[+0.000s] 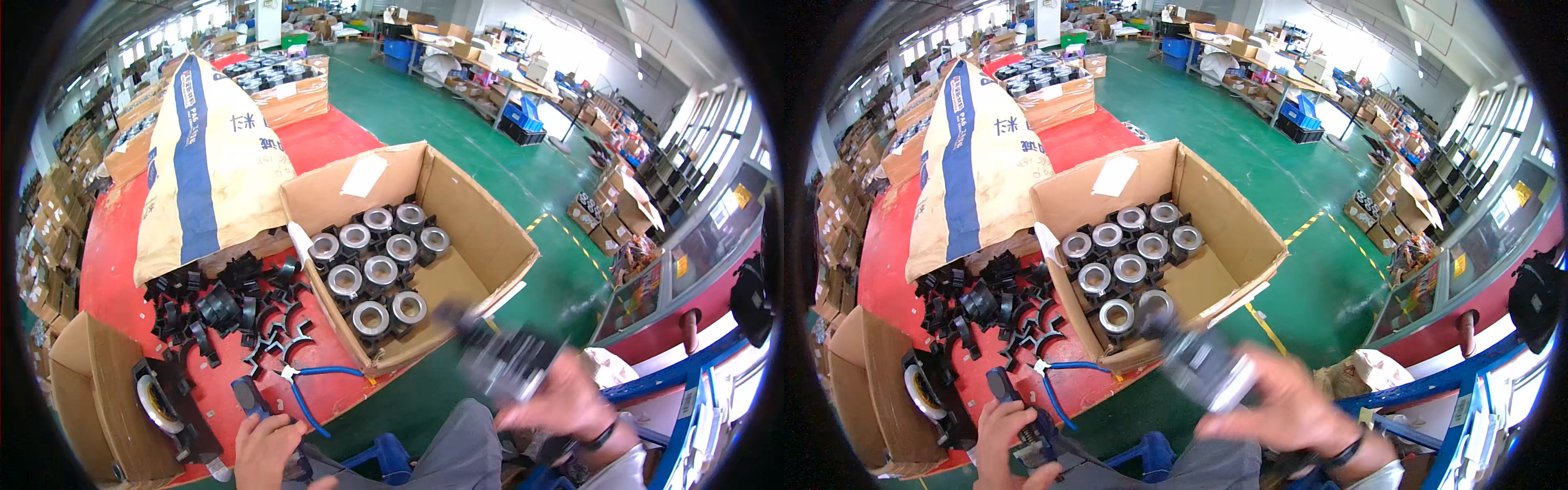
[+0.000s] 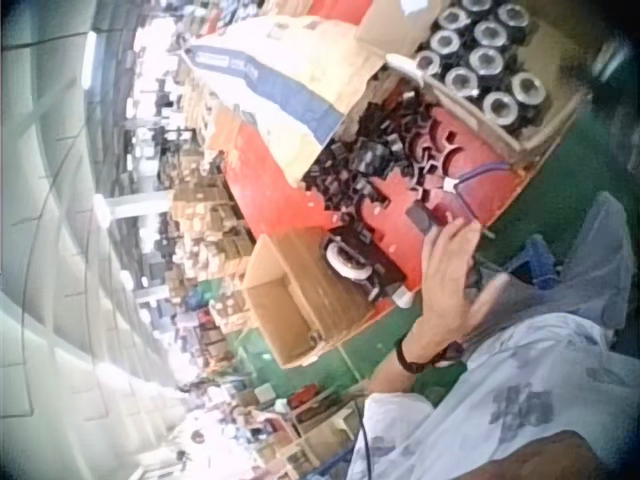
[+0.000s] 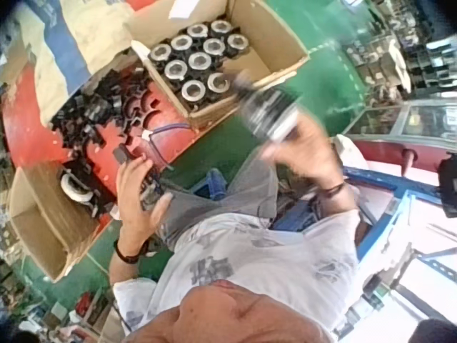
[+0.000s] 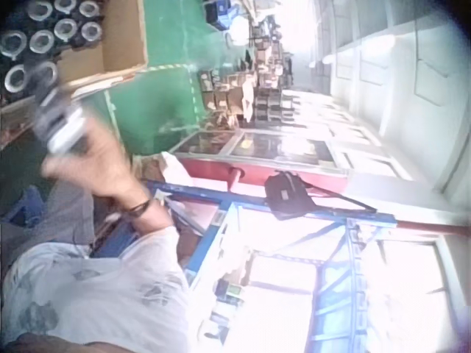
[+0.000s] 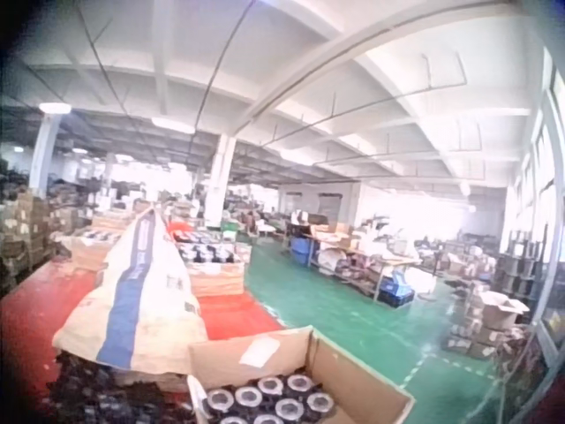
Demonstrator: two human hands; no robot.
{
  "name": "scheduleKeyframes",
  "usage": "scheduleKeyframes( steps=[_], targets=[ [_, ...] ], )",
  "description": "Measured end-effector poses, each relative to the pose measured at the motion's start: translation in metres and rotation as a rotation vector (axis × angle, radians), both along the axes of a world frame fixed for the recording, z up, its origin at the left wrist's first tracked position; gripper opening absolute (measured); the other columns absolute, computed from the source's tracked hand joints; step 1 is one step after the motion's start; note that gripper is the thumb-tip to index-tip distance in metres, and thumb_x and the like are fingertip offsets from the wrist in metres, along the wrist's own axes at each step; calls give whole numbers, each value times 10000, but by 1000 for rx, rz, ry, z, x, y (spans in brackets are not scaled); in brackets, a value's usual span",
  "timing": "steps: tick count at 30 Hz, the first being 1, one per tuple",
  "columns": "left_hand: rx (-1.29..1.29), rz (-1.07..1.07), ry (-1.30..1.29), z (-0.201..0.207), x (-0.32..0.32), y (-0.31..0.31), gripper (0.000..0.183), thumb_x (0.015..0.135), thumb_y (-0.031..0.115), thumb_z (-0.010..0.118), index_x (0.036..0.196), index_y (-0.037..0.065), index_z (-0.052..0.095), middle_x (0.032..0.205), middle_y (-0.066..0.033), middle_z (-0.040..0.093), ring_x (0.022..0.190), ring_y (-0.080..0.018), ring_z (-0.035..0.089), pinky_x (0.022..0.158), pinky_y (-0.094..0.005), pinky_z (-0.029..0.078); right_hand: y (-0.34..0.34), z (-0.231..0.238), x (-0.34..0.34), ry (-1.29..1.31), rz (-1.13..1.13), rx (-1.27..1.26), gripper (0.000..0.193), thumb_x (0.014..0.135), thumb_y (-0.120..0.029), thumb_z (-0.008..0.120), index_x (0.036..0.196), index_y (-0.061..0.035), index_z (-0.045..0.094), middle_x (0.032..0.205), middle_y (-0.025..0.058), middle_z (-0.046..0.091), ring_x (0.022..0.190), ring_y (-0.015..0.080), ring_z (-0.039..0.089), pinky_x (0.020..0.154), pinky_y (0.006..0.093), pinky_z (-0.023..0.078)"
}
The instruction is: The person is assembling industrial metal and plastic components at a workstation and then moving through the factory floor to check inventory.
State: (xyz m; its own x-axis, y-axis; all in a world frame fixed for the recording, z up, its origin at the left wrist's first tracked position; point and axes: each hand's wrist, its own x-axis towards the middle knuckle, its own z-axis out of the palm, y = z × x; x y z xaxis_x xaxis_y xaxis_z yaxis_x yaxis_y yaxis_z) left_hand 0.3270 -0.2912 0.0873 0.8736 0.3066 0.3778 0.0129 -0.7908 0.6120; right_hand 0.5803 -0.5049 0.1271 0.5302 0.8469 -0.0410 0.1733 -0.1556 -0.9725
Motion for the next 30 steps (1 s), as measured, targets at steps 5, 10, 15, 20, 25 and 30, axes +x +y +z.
scheduleKeyframes(
  steps=[5, 10, 15, 20, 25, 30],
  targets=[
    [77, 69, 93, -53, -8, 7, 404, 743, 95, 734, 1114, 29, 590, 1095, -132, 613, 1135, -344, 532, 1029, -517, 305, 59, 70, 93, -853, -59, -399, 425, 726, -290, 802, 1017, -58, 597, 797, 72, 589, 765, 149, 570, 675, 316, 469],
    [66, 89, 83, -65, -3, 8, 291, 770, 118, 698, 1037, 35, 617, 1037, -118, 625, 1081, -321, 553, 999, -509, 332, 118, 40, 146, -1320, 307, -678, 386, 684, -271, 756, 982, -72, 612, 862, 137, 657, 807, 347, 624, 704, 451, 491],
    [32, 69, 43, -71, 1, 16, 271, 772, 127, 689, 1018, 37, 618, 987, -109, 631, 1006, -307, 582, 964, -502, 361, 156, 18, 152, -1201, 611, -1099, 372, 689, -318, 709, 983, -101, 633, 805, 130, 668, 826, 342, 643, 723, 453, 504],
    [-14, 80, 45, -71, 1, 18, 245, 789, 141, 684, 1007, 49, 620, 957, -101, 627, 961, -295, 603, 951, -500, 368, 176, -21, 157, -1269, 844, -1372, 334, 734, -277, 658, 993, -67, 633, 833, 126, 677, 834, 334, 655, 707, 449, 510],
    [-31, 78, 44, -74, 2, 20, 229, 807, 154, 676, 1001, 46, 624, 932, -90, 633, 932, -289, 613, 945, -492, 372, 189, -45, 162, -1262, 917, -1414, 338, 760, -236, 627, 1039, -48, 599, 830, 141, 674, 817, 334, 661, 680, 449, 514],
    [-19, 80, 34, -75, 4, 20, 211, 826, 171, 666, 992, 47, 629, 923, -84, 640, 912, -284, 621, 939, -490, 377, 194, -61, 170, -1282, 974, -1393, 323, 781, -206, 609, 1059, -46, 574, 807, 148, 670, 793, 339, 664, 646, 452, 513]
  ],
)
